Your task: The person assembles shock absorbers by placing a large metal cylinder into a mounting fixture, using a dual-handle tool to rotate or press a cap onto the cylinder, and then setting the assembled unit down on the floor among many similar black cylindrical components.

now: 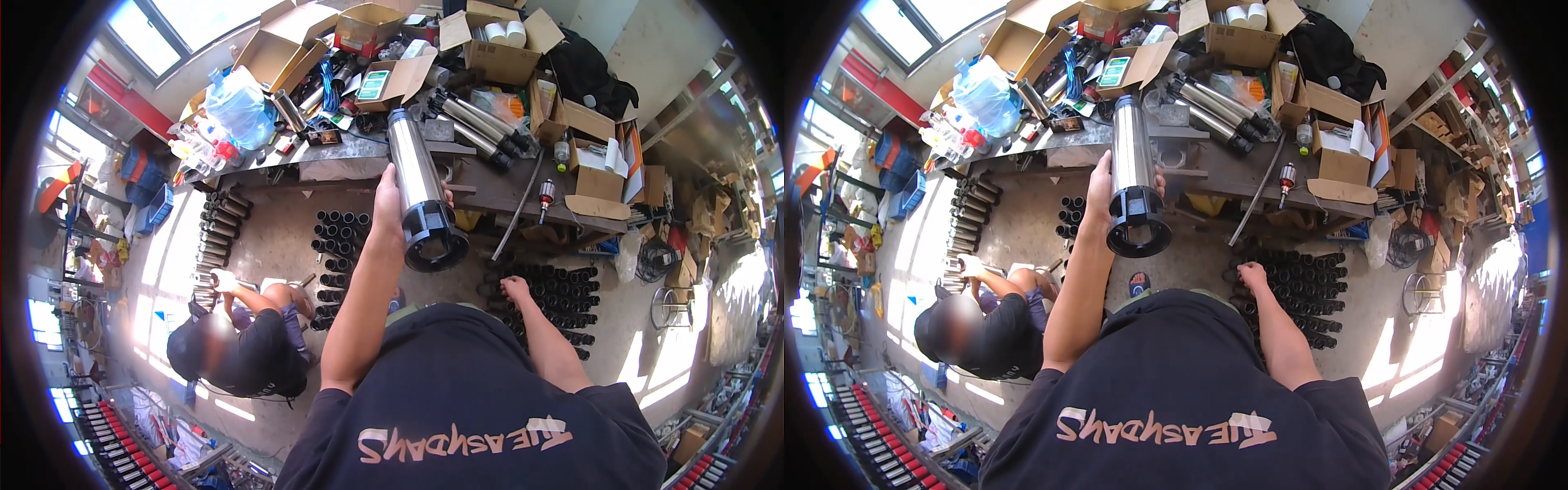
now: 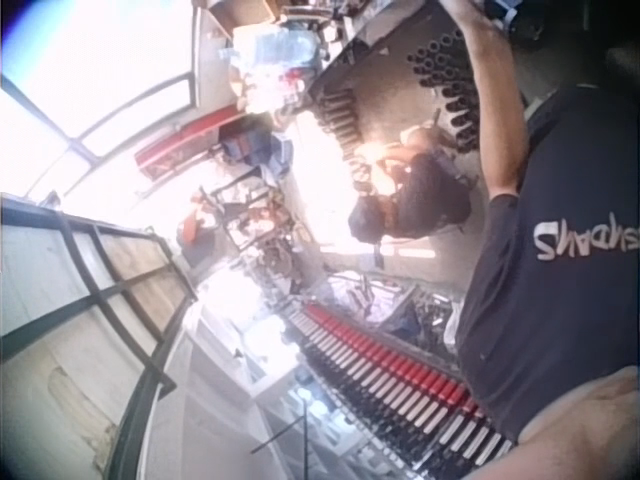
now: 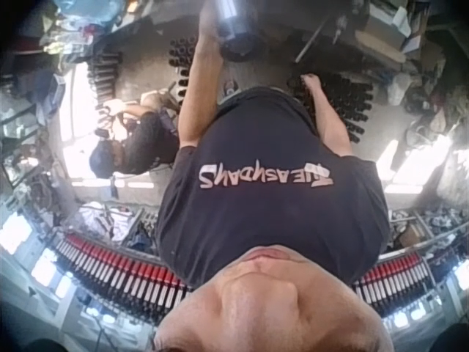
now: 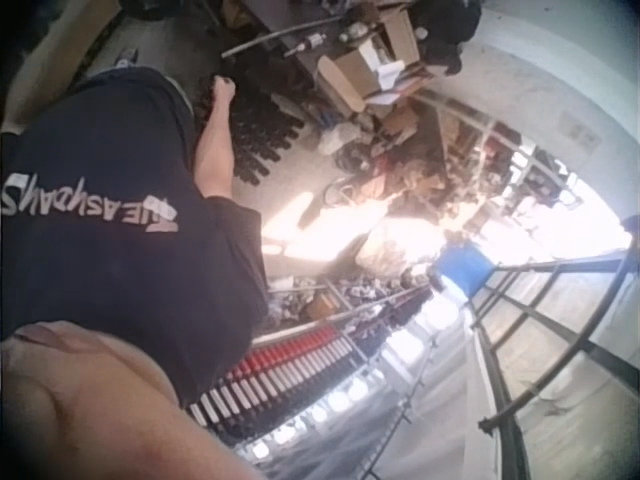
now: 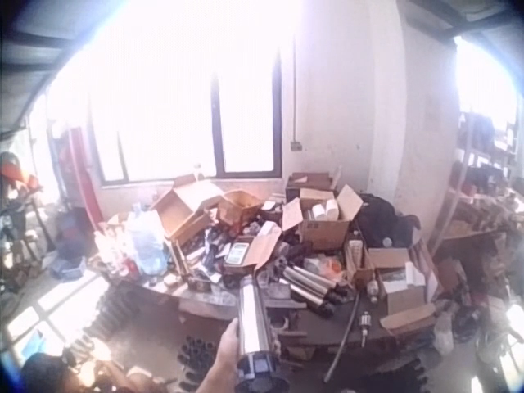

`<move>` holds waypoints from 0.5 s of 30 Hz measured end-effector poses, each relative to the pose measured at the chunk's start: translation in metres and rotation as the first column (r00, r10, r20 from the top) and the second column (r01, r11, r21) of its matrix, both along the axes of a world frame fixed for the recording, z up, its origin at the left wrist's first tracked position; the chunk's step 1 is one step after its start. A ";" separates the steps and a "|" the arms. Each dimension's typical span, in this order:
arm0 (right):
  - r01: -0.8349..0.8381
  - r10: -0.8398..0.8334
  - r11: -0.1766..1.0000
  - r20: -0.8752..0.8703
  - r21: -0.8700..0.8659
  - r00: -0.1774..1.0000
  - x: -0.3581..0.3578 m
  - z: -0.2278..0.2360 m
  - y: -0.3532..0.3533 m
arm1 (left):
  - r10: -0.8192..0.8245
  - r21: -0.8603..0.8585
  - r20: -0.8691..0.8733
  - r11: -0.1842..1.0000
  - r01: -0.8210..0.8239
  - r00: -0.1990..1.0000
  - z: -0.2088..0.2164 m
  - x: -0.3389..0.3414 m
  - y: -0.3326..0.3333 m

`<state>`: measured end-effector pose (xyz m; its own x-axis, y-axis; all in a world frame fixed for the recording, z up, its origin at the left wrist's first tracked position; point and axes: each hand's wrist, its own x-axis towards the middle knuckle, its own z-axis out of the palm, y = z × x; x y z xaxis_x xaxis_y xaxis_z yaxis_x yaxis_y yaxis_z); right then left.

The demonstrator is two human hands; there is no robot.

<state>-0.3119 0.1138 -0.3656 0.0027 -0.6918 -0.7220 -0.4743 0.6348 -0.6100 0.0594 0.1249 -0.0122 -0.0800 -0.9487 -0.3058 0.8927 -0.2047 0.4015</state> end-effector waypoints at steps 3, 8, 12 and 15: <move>0.131 -0.136 0.975 -0.014 -0.178 0.991 -0.006 -0.016 -0.041 | -0.022 0.036 0.119 0.999 0.017 0.993 0.009 -0.008 -0.010; 0.375 -0.385 0.921 0.388 0.105 0.837 0.052 0.032 -0.096 | -0.061 -0.019 -0.014 0.998 0.060 0.998 -0.021 0.004 -0.008; 0.545 -0.606 0.795 0.340 0.266 0.719 0.049 0.019 -0.126 | -0.100 -0.003 -0.298 0.995 0.104 0.949 -0.043 -0.011 -0.014; 0.525 -0.634 0.770 0.340 0.362 0.695 0.042 0.025 -0.121 | -0.097 0.001 -0.343 0.995 0.104 0.934 -0.059 -0.014 -0.014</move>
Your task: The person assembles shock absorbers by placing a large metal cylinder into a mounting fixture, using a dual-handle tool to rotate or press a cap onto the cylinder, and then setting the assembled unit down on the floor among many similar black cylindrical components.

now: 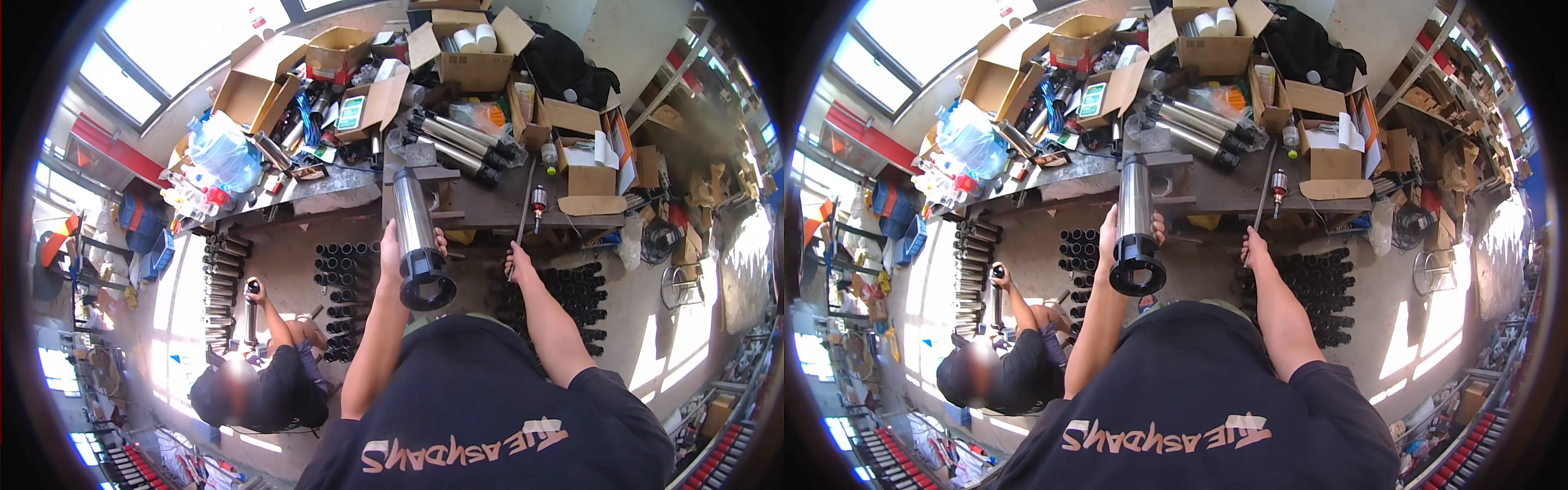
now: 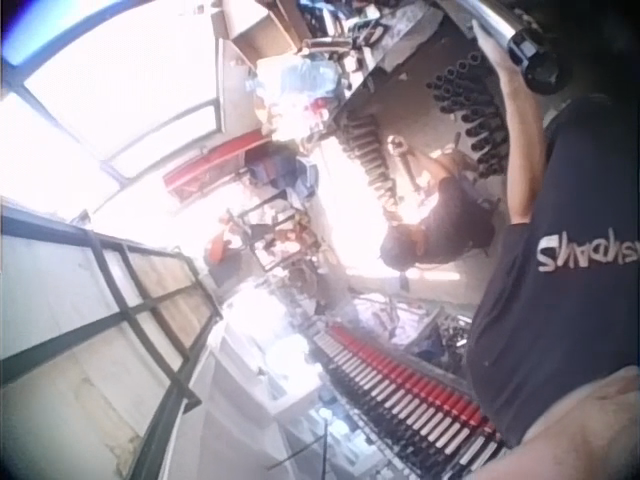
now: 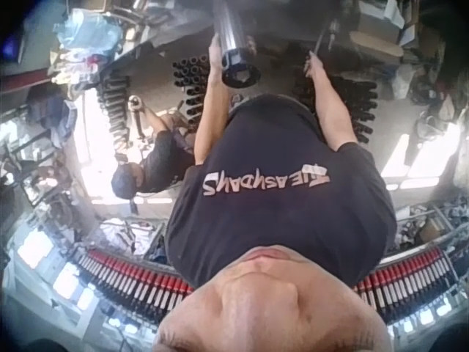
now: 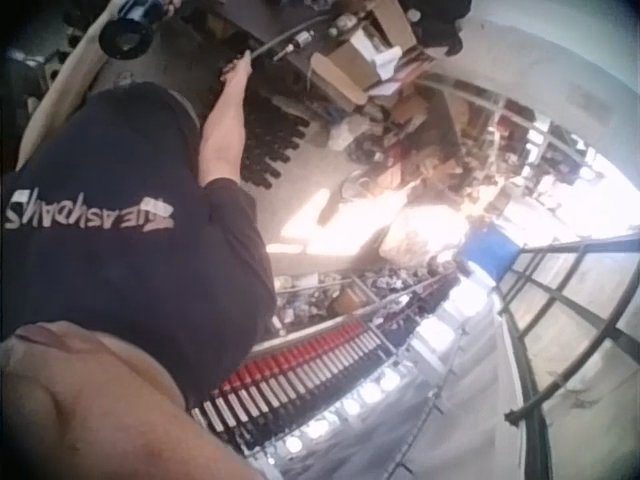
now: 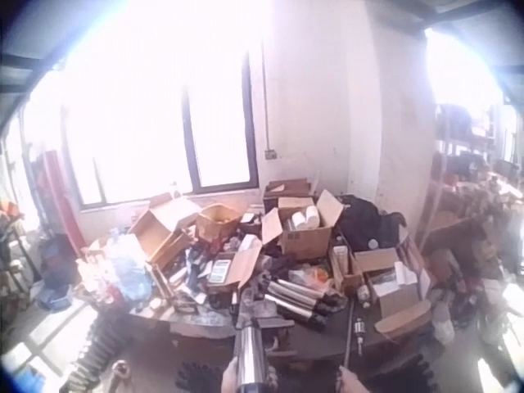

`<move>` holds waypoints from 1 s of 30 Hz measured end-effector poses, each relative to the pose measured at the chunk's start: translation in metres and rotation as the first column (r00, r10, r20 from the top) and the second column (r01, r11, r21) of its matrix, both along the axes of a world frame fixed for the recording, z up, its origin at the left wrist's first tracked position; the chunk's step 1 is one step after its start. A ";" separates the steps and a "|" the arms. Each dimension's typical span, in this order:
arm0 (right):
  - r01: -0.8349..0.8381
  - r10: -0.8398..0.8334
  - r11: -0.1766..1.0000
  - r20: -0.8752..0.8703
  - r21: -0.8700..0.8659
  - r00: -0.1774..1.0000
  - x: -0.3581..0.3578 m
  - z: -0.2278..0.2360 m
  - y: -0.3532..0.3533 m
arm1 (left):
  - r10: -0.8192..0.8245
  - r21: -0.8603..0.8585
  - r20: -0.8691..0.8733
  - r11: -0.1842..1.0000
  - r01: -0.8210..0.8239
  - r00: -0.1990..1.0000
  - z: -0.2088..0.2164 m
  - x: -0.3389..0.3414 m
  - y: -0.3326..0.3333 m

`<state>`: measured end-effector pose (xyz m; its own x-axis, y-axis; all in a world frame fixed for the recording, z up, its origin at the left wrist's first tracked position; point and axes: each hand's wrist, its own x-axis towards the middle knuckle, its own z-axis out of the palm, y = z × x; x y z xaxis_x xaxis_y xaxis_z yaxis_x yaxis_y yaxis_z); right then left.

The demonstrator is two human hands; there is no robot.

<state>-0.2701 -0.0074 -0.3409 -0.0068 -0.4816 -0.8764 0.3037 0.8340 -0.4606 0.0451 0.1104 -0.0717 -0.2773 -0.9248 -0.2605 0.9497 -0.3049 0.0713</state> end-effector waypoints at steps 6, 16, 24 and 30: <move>-0.056 0.056 0.995 -0.011 -0.086 0.998 -0.036 -0.003 0.010 | 0.009 0.034 0.200 0.999 -0.016 0.980 0.002 -0.015 -0.009; -0.078 -0.090 0.958 -0.547 -0.276 0.833 0.027 0.048 0.081 | 0.085 -0.144 0.412 0.989 -0.028 0.907 0.036 0.017 0.009; -0.291 -0.108 0.870 -0.730 -0.397 0.675 0.022 0.014 0.172 | -0.007 -0.198 0.297 0.978 0.069 0.955 0.040 0.053 0.013; -0.316 -0.030 0.903 -0.778 -0.290 0.627 0.021 0.021 0.217 | 0.019 -0.306 0.283 0.950 0.071 0.959 0.031 0.065 0.010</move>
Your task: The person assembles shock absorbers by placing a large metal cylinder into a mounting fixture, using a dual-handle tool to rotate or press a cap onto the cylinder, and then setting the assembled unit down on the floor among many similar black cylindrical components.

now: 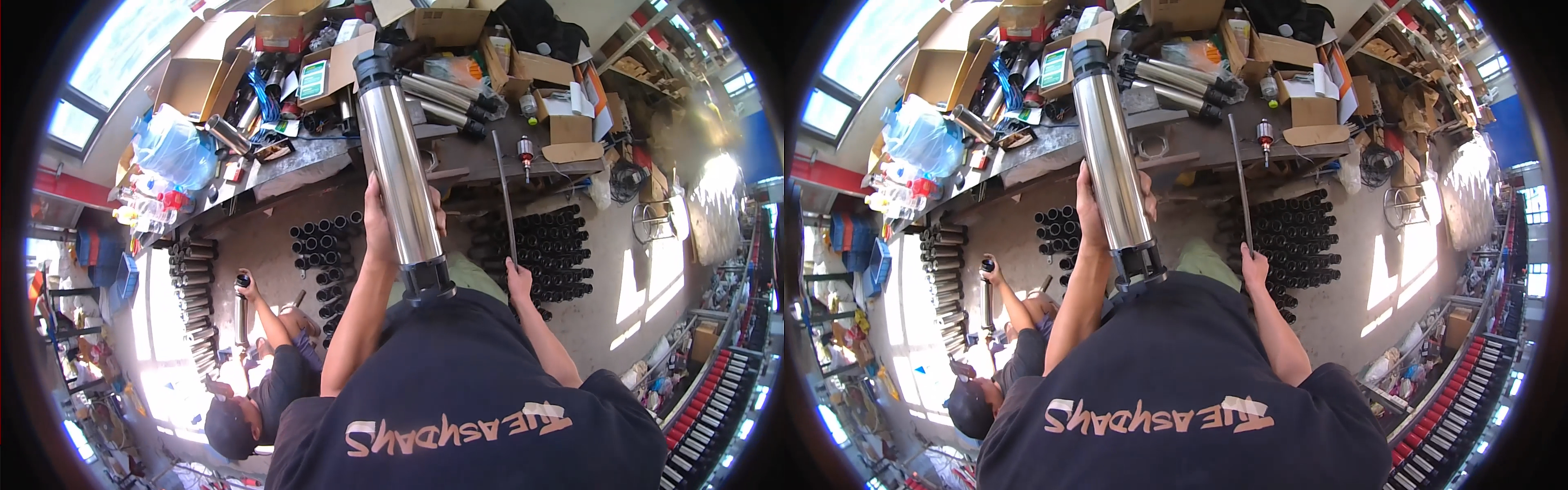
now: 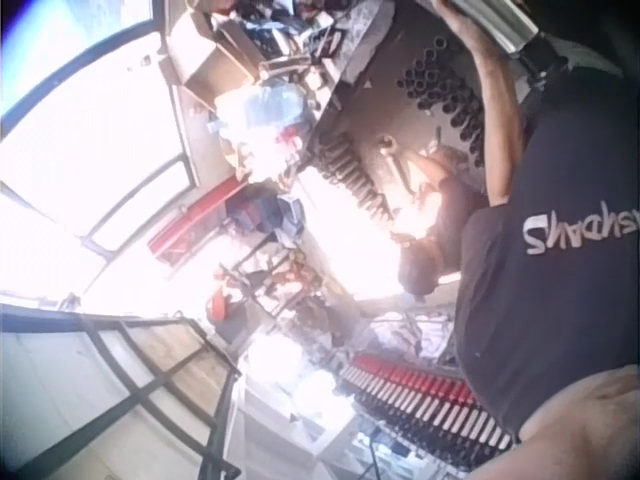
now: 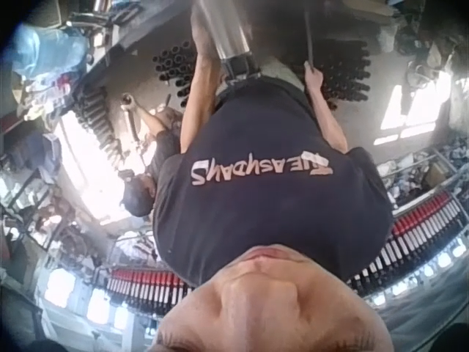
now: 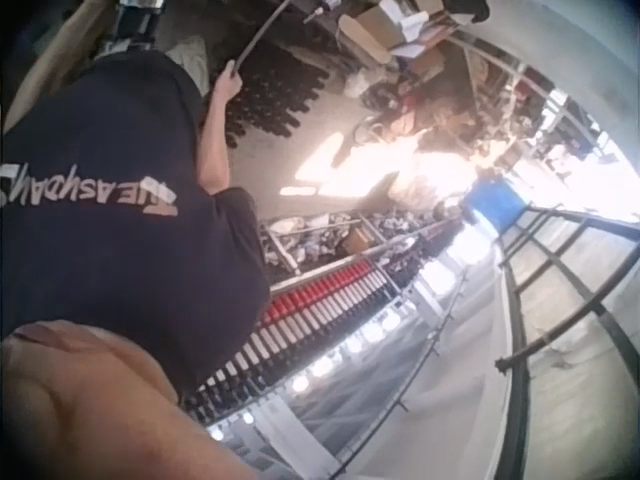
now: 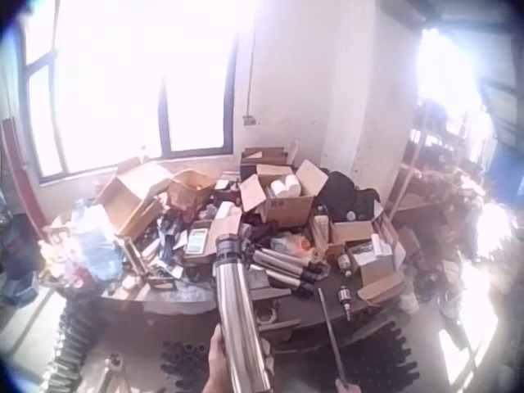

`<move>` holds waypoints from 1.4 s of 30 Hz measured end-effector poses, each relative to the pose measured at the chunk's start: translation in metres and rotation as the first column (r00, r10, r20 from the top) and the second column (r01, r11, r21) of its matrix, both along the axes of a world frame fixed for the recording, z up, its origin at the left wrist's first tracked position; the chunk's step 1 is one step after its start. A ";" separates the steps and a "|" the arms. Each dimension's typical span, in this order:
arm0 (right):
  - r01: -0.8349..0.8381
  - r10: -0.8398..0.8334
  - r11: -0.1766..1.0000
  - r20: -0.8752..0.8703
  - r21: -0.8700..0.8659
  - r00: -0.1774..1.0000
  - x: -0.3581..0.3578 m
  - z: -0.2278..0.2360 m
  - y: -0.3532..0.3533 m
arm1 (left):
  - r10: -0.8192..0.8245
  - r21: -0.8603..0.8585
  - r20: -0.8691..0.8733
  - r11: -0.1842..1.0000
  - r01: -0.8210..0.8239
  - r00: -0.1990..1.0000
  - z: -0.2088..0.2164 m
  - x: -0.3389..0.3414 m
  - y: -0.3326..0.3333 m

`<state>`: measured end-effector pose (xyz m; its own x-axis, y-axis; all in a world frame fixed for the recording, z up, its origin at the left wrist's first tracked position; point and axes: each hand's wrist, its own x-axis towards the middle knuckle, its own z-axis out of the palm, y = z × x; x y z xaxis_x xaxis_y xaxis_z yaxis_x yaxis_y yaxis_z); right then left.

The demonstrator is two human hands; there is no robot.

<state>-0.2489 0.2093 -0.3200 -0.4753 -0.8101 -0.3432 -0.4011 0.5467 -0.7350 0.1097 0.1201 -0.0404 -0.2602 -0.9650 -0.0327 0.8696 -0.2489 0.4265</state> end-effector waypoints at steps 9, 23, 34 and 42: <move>-0.054 0.043 0.998 -0.228 -0.043 0.973 -0.021 0.063 0.014 | 0.010 0.224 0.154 0.974 -0.044 0.988 -0.003 -0.012 -0.011; -0.489 0.434 0.816 -0.232 -0.309 0.871 -0.089 0.160 -0.072 | 0.188 0.634 -0.372 0.766 0.102 0.909 -0.014 -0.026 -0.088; -0.668 0.241 0.547 -0.669 -0.504 0.703 -0.098 0.263 -0.279 | 0.205 0.653 -0.109 0.752 -0.085 0.973 -0.011 -0.029 -0.189; -0.657 0.242 0.496 -0.637 -0.568 0.732 -0.052 0.262 -0.364 | 0.350 0.744 -0.158 0.657 -0.122 0.923 0.010 -0.035 -0.185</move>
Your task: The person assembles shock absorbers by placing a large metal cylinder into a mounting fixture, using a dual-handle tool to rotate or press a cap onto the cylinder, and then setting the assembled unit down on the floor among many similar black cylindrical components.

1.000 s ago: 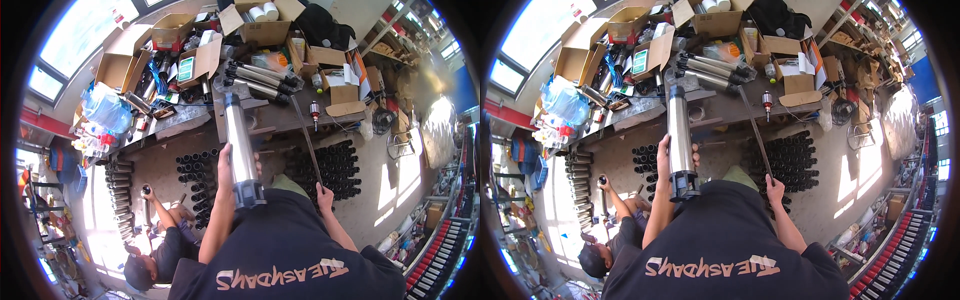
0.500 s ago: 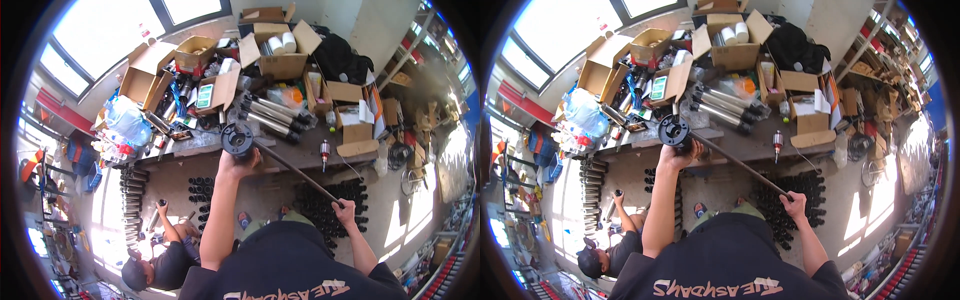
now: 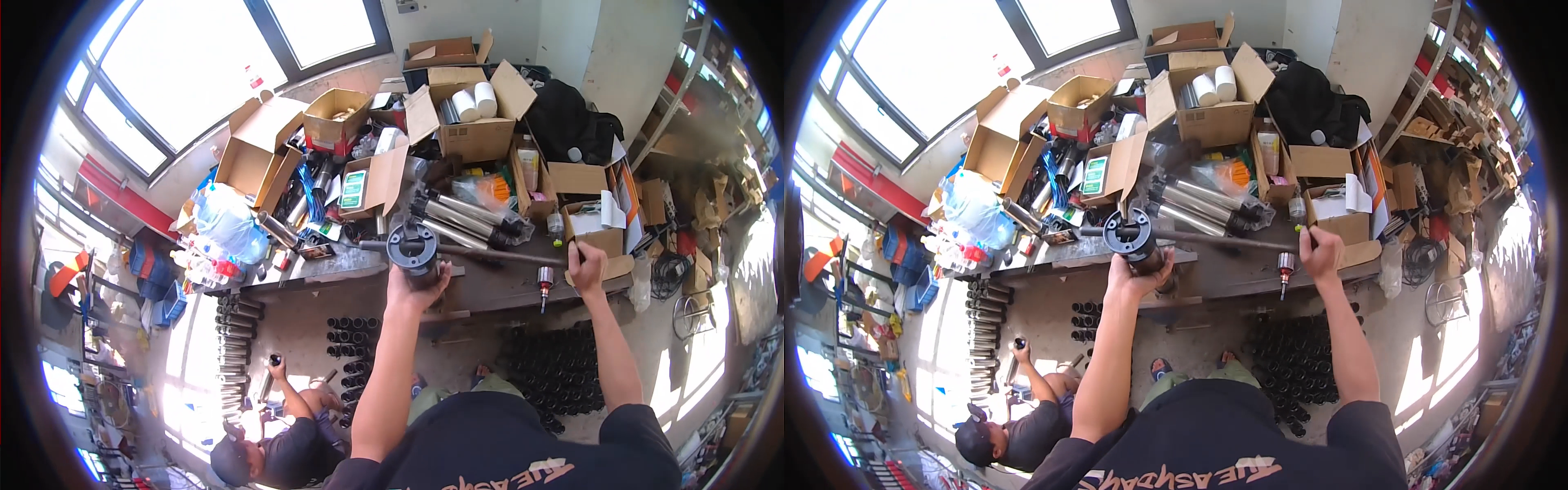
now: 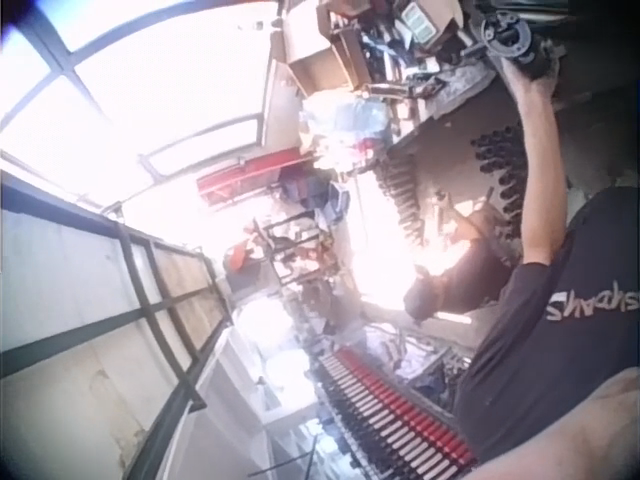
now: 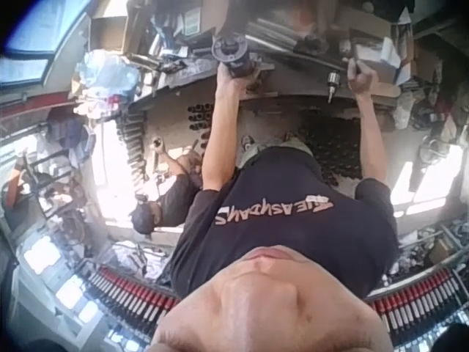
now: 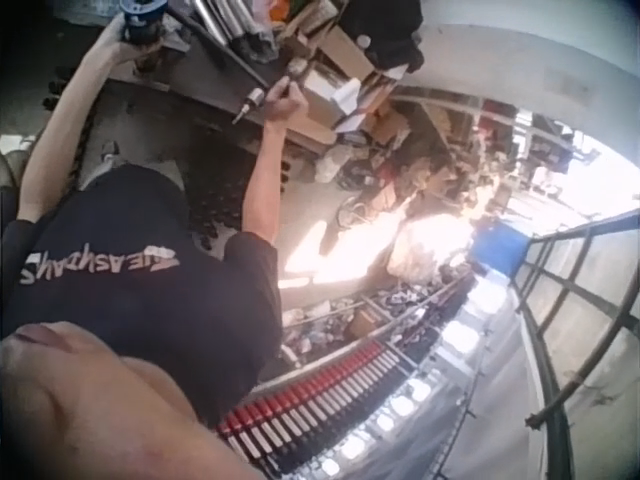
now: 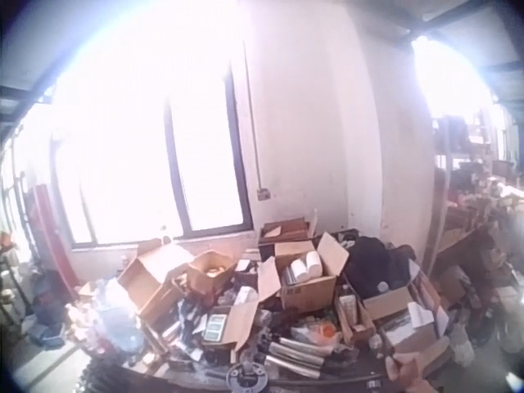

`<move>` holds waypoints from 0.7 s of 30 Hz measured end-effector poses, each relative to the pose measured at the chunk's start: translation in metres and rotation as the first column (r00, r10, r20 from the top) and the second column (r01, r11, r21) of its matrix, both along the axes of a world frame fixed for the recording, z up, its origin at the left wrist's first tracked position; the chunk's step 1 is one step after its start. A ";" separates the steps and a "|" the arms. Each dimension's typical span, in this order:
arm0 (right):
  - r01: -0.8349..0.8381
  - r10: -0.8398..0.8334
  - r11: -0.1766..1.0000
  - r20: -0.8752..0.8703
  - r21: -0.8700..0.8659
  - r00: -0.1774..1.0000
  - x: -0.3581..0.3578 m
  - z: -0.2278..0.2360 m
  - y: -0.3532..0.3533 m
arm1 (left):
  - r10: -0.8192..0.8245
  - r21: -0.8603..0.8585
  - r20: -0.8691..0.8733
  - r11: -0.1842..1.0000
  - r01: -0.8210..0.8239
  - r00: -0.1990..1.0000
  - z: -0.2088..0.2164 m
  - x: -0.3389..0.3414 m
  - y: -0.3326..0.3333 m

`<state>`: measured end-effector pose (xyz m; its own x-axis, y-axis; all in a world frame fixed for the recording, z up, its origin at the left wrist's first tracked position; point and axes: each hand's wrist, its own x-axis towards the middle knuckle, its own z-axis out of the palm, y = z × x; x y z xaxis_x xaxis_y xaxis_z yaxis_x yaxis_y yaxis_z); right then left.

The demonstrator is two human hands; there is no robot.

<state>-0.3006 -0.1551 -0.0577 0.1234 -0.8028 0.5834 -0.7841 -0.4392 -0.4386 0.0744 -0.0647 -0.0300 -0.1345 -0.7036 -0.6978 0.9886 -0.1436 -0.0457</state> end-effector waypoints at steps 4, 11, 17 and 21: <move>-0.001 0.000 0.986 -0.007 -0.170 1.000 -0.003 -0.016 -0.072 | -0.057 0.084 -0.115 0.994 0.067 0.992 -0.007 0.000 -0.033; -0.056 0.053 0.997 0.046 0.045 0.997 -0.121 -0.037 -0.035 | 0.058 0.006 -0.109 0.998 -0.058 0.992 -0.020 -0.003 -0.004; 0.096 -0.439 0.644 0.264 0.759 0.859 -0.136 -0.188 0.203 | -0.122 -0.498 0.043 0.858 0.127 0.992 0.003 -0.049 0.130; -0.124 -0.743 0.362 0.366 0.924 0.560 -0.018 -0.220 0.266 | -0.034 -0.608 0.339 0.755 0.247 0.940 0.025 -0.066 0.123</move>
<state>-0.3183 0.1109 -0.2781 -0.3091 -0.7102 -0.6325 -0.0247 0.6708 -0.7412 0.0081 0.0586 -0.0051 -0.1356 -0.9836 -0.1189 0.9046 -0.1719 0.3900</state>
